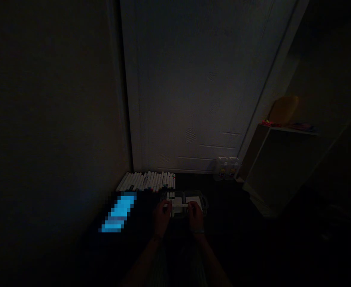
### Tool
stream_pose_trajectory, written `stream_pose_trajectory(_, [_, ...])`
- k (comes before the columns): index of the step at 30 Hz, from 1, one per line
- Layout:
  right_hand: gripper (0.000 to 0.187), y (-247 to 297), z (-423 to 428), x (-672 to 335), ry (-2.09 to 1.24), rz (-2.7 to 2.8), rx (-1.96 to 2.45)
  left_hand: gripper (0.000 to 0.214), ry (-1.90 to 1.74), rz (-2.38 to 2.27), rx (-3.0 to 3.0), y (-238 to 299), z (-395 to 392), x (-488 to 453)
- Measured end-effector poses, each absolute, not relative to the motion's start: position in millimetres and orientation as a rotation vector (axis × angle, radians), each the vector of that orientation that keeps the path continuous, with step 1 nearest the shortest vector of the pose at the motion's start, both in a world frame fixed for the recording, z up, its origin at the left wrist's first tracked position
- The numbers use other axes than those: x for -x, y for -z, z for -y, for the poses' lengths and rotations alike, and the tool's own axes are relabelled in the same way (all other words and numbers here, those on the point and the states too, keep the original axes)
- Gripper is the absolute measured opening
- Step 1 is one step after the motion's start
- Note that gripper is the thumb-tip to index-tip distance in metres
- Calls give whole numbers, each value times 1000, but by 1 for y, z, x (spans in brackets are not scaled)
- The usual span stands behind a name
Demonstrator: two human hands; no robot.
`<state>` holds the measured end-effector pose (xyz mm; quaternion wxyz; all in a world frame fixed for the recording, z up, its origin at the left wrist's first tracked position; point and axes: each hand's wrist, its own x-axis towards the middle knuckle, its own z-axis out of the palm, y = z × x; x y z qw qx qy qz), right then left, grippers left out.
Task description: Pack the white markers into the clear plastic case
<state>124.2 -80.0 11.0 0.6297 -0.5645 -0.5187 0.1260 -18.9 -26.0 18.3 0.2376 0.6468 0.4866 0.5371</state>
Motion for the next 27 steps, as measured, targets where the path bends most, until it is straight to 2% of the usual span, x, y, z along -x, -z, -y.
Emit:
stream_pose_trajectory(9, [27,-8,77,-124,-299,1182,1284,18,-1379,-1533,-1948,-16,26,21])
stream_pose_trajectory(27, [26,-9,79,-124,-340,1186,1283,20,-1347,-1550,-1954,-14,26,21])
